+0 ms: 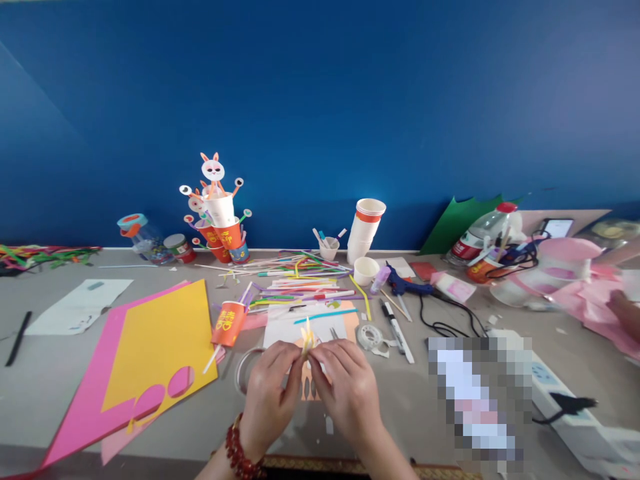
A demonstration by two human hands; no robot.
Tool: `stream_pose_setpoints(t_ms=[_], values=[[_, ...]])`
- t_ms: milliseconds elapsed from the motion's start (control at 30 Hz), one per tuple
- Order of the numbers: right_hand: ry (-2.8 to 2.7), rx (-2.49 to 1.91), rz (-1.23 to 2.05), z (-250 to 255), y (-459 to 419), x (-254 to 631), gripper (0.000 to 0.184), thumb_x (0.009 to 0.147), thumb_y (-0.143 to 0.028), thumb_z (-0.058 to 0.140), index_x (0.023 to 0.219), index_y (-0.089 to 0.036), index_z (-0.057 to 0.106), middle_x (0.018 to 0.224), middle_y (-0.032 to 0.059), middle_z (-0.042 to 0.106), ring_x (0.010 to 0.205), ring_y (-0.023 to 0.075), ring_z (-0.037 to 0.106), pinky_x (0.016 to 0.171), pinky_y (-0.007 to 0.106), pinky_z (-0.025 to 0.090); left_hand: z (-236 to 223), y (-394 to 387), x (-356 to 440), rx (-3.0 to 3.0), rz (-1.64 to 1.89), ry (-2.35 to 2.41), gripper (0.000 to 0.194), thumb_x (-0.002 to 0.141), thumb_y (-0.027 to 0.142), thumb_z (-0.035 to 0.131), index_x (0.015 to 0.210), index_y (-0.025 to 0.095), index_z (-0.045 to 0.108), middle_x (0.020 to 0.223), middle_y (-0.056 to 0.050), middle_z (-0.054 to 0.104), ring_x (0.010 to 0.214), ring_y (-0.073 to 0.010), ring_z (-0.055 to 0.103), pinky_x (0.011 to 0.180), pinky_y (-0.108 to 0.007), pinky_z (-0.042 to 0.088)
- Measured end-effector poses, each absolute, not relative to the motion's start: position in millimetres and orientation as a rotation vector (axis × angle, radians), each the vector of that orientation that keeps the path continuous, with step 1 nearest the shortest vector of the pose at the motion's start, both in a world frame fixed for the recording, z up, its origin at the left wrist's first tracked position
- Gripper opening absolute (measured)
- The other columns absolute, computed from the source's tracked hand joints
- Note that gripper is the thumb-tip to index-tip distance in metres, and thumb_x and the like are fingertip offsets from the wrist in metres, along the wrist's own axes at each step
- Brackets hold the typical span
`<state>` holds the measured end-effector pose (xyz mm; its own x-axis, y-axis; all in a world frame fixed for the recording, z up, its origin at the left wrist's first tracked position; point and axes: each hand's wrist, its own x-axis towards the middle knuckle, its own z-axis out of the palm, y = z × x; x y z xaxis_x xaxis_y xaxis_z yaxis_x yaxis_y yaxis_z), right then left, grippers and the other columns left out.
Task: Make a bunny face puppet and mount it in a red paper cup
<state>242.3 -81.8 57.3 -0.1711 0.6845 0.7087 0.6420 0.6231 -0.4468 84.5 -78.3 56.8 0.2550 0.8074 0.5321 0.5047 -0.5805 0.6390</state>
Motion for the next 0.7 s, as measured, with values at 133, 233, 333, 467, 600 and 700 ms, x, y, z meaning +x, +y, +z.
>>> stream_pose_setpoints(t_ms=[133,233,333,467,600,700], values=[[-1.871,-1.061,0.035,57.4,-81.9,243.1,0.014,0.089,-0.008,0.058,0.098,-0.018,0.064,0.086,0.0067,0.072,0.08,0.0224,0.063,0.077,0.038,0.051,59.4,-77.7,85.2,2.148,1.225,1.202,0.015,0.094,0.009,0.049,0.091,0.019,0.059,0.083,-0.004,0.064,0.079,-0.0167,0.06,0.071,-0.026,0.046],[-1.881,-1.061,0.03,59.3,-82.3,243.8,0.015,0.091,-0.009,0.057,0.1,-0.017,0.065,0.087,0.0067,0.073,0.081,0.0221,0.064,0.079,0.038,0.052,59.9,-77.4,85.7,2.124,1.211,1.223,0.015,0.095,0.011,0.048,0.089,0.019,0.059,0.082,-0.004,0.064,0.077,-0.0166,0.06,0.07,-0.026,0.046],[-1.898,-1.07,0.03,62.7,-82.5,244.3,0.014,0.092,-0.011,0.056,0.099,-0.018,0.065,0.086,0.0065,0.073,0.081,0.0219,0.065,0.078,0.038,0.052,59.4,-77.5,85.7,2.129,1.2,1.248,0.016,0.096,0.012,0.047,0.089,0.019,0.059,0.082,-0.005,0.064,0.077,-0.0175,0.061,0.069,-0.026,0.047],[-1.921,-1.074,0.043,65.1,-82.0,244.5,0.015,0.093,-0.012,0.054,0.097,-0.019,0.066,0.085,0.0066,0.073,0.079,0.0219,0.065,0.077,0.038,0.052,59.0,-78.1,85.3,2.171,1.179,1.259,0.016,0.095,0.012,0.047,0.09,0.019,0.06,0.083,-0.006,0.065,0.078,-0.0184,0.062,0.069,-0.027,0.047],[-1.927,-1.07,0.058,62.4,-81.4,244.4,0.015,0.092,-0.012,0.053,0.096,-0.019,0.066,0.084,0.007,0.073,0.08,0.0222,0.065,0.078,0.039,0.051,59.3,-78.5,85.2,2.217,1.184,1.267,0.016,0.095,0.012,0.047,0.09,0.019,0.06,0.082,-0.006,0.065,0.078,-0.0192,0.062,0.069,-0.028,0.046],[-1.917,-1.052,0.091,59.6,-81.3,245.1,0.015,0.091,-0.01,0.054,0.096,-0.019,0.065,0.085,0.0068,0.072,0.08,0.0221,0.064,0.078,0.039,0.051,59.3,-78.5,84.9,2.231,1.184,1.257,0.016,0.095,0.012,0.046,0.089,0.019,0.06,0.081,-0.005,0.065,0.077,-0.0189,0.062,0.069,-0.028,0.046]])
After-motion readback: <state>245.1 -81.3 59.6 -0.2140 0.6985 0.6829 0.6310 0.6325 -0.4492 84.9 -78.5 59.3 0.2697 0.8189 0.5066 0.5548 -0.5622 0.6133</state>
